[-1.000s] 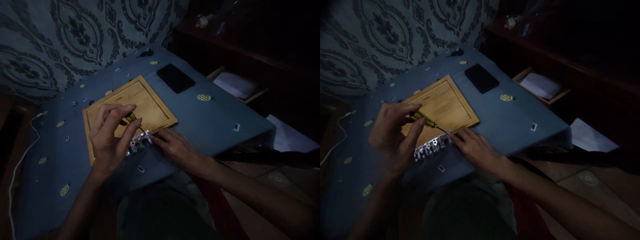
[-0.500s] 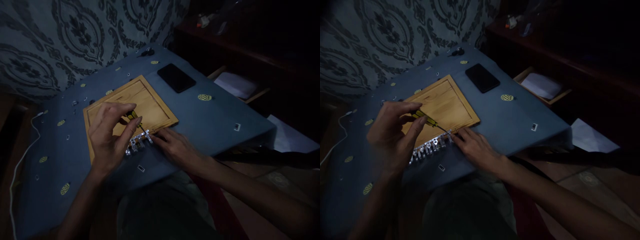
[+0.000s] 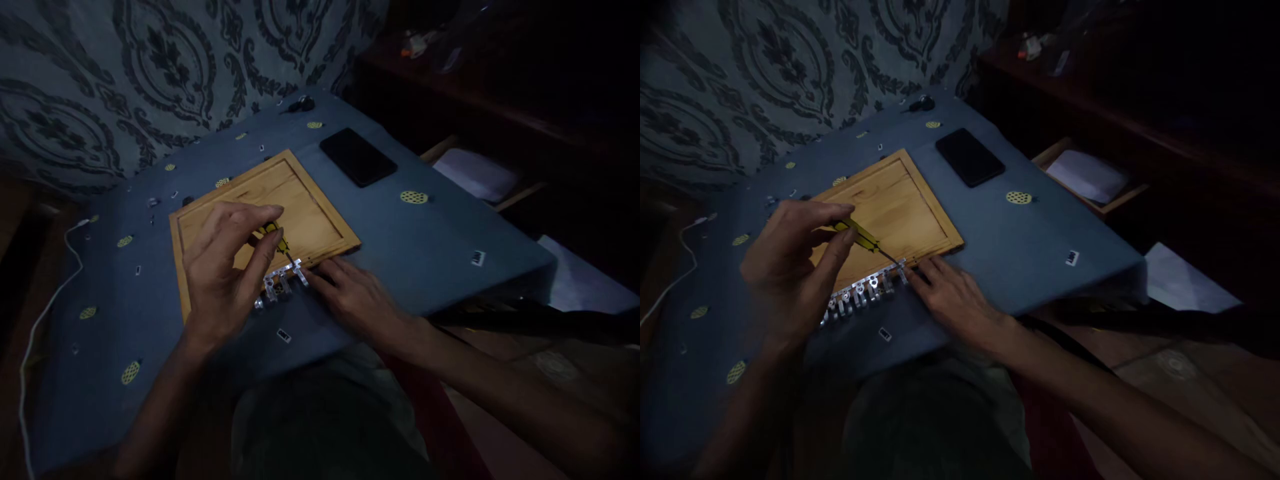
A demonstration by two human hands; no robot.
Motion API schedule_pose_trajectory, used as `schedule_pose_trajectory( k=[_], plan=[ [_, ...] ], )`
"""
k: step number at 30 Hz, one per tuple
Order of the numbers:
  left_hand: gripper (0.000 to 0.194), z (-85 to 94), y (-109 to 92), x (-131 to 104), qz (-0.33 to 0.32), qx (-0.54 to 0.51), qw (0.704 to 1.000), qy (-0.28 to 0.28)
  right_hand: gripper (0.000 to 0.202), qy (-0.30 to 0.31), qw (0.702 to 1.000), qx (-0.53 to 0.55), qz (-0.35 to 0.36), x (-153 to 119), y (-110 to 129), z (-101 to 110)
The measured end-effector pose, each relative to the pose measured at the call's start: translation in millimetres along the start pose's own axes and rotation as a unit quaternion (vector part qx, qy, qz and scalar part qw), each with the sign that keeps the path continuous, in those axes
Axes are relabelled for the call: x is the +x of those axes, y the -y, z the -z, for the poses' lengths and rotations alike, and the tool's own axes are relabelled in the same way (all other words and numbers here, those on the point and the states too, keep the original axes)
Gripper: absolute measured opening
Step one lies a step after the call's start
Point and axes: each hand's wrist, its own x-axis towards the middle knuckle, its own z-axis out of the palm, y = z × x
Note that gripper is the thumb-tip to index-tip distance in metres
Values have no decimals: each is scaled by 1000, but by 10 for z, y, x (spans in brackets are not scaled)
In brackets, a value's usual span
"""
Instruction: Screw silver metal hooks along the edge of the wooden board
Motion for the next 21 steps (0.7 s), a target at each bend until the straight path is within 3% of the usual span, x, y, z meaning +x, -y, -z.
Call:
schedule_pose_trajectory(
  k=[9, 21],
  plan=[
    [15, -14, -2, 20, -11, 4, 1000, -4, 54, 38, 999, -25, -20, -18, 54, 7],
    [17, -5, -15, 19, -13, 1, 1000, 2, 51, 44, 998, -40, -25, -7, 110, 70]
  ],
)
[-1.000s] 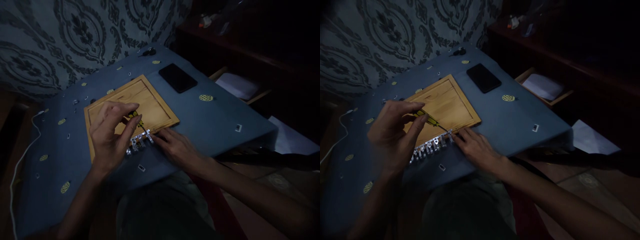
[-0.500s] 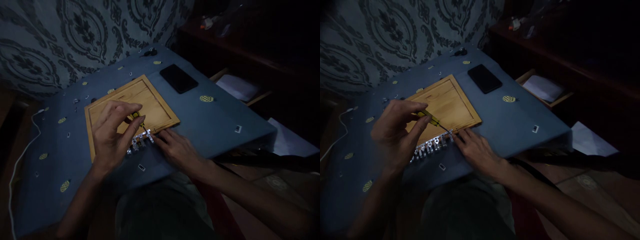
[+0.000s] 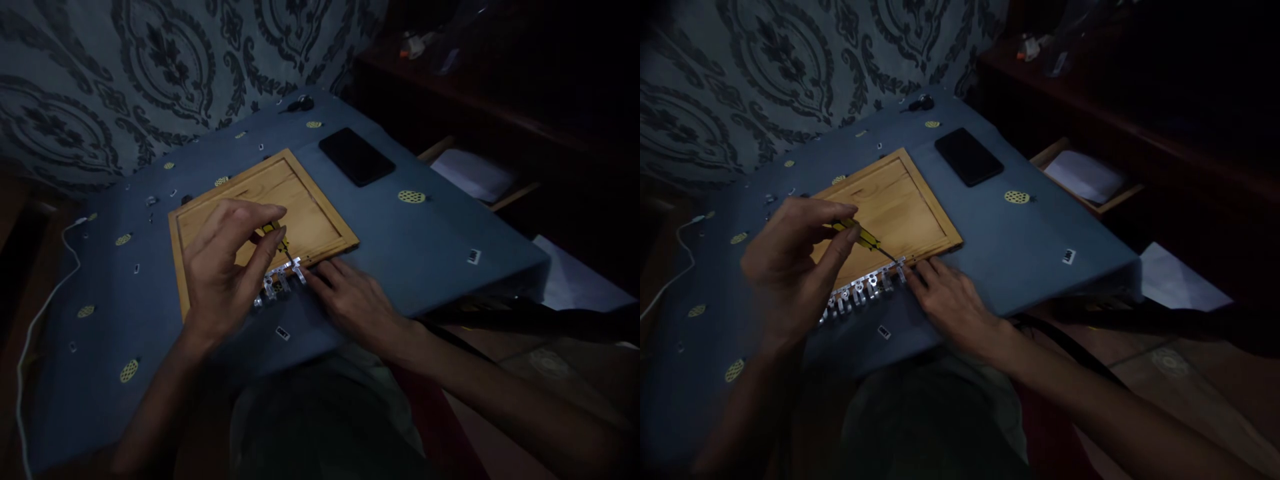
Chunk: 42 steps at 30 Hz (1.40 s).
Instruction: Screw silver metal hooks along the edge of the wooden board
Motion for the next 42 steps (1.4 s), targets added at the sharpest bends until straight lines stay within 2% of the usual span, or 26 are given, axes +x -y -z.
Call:
schedule_pose_trajectory(
  k=[15, 21, 31, 37, 42],
  plan=[
    [17, 10, -13, 15, -15, 8, 1000, 25, 53, 13, 1000, 1, -3, 12, -30, -23],
    [16, 7, 17, -9, -8, 14, 999, 28, 50, 0, 1000, -9, -8, 10, -20, -26],
    [18, 14, 33, -36, 10, 16, 999, 41, 49, 21, 1000, 9, -7, 5, -46, -1],
    [21, 94, 3, -57, 34, -4, 999, 8, 52, -2, 1000, 8, -2, -13, -44, -15],
    [21, 180, -4, -93, 31, 36, 999, -4, 48, -20, 1000, 2, 11, -8, -61, -21]
  ],
)
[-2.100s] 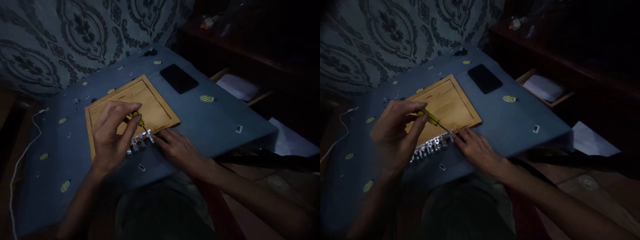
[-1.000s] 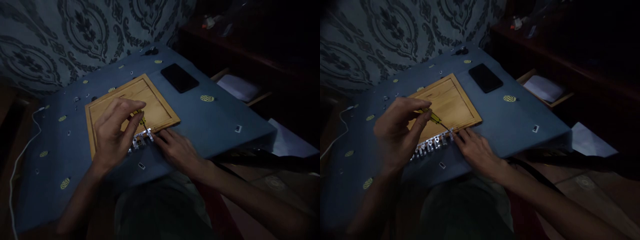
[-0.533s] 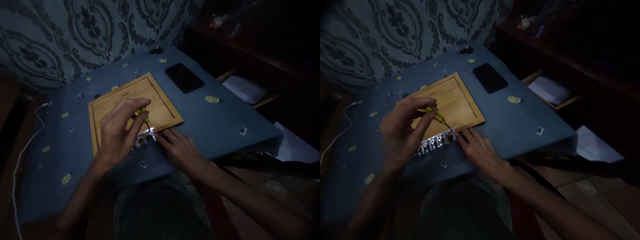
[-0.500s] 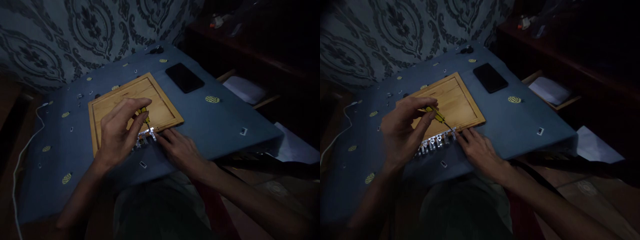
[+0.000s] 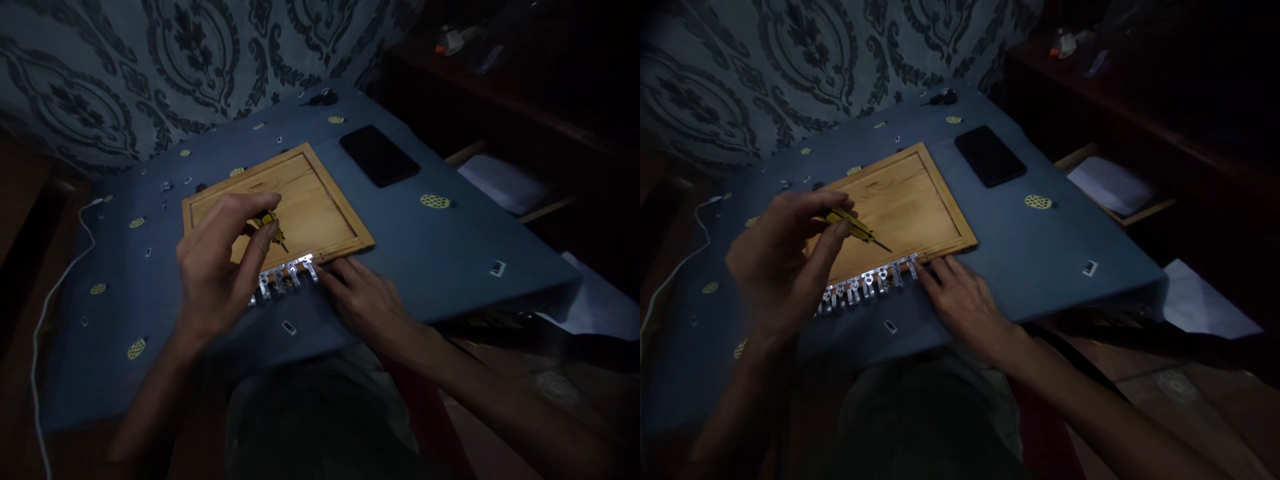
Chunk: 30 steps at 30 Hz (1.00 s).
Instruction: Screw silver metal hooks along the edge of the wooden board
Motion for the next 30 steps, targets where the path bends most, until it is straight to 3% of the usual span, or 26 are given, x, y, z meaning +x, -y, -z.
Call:
schedule_pose_trajectory(
  k=[5, 10, 15, 20, 30],
  plan=[
    [19, 21, 19, -99, -25, 42, 999, 4, 48, -4, 1000, 0, 2, 4, 6, 11],
    [17, 73, -22, -181, -34, 33, 997, 58, 47, -1, 1000, 14, 6, 22, 5, 31],
    [21, 94, -30, -196, -33, 40, 999, 7, 46, 4, 1000, 18, -2, 19, -1, 25],
    [19, 95, -33, -215, -10, -8, 999, 37, 46, -7, 1000, 23, 11, 25, -9, 28],
    [23, 93, -6, -156, -35, 53, 998, -6, 44, -11, 1000, 8, 4, 36, 8, 36]
  ],
)
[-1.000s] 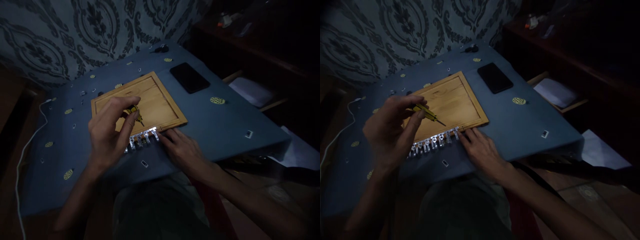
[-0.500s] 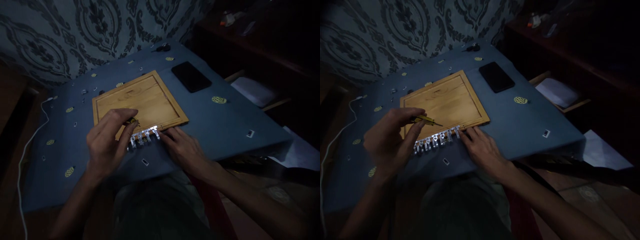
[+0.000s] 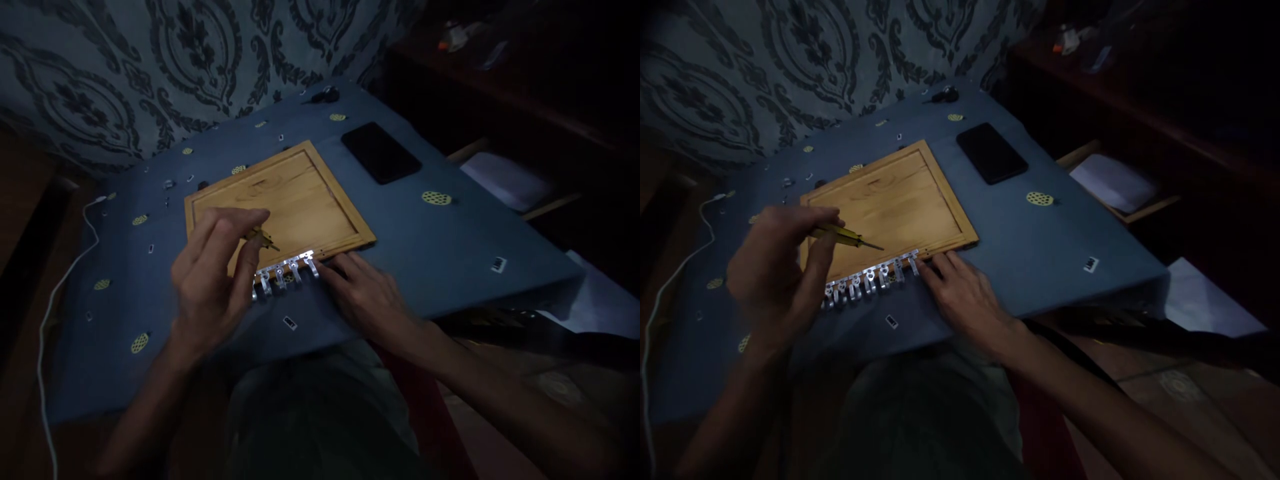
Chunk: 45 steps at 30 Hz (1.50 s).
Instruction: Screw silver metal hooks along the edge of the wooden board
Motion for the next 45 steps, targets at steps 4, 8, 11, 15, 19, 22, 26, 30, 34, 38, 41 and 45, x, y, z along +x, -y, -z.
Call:
schedule_pose_trajectory(
  k=[4, 8, 11, 15, 19, 22, 26, 30, 34, 38, 41, 45],
  plan=[
    [27, -71, 193, 61, 10, -33, 998, 46, 40, -1, 1000, -7, 2, 2, -2, 2],
    [31, -160, 420, 136, -40, -29, 992, 120, 40, -4, 1000, -10, 3, -2, -10, 5],
    [29, -183, 511, 186, -36, -26, 980, 194, 43, 9, 1000, -12, 1, -7, -12, 1],
    [21, -197, 560, 209, 3, -6, 928, 373, 43, 12, 1000, -4, -3, -9, -7, 7],
    [18, -267, 615, 204, 33, -1, 886, 462, 43, 20, 1000, 5, -7, -5, -9, 26],
    [15, -322, 653, 230, 44, -16, 872, 487, 42, 30, 1000, 5, -5, 1, -17, 31],
    [11, -359, 674, 282, 47, -45, 860, 506, 43, 22, 1000, 8, -4, -1, -22, 21],
    [8, -390, 690, 283, 61, -65, 846, 526, 41, 15, 1000, 11, -4, -4, -20, 16],
    [8, -410, 690, 267, 65, -46, 845, 528, 40, 6, 1000, 10, 4, 0, -22, 23],
    [9, -415, 668, 264, 61, -31, 845, 530, 40, 9, 1000, 0, 1, 4, -23, 23],
    [10, -415, 644, 257, 52, -11, 845, 532, 41, 12, 1000, 9, 1, 3, -27, 20],
    [11, -412, 597, 248, 29, 23, 851, 524, 40, 4, 1000, 15, 8, 5, -28, 21]
  ],
)
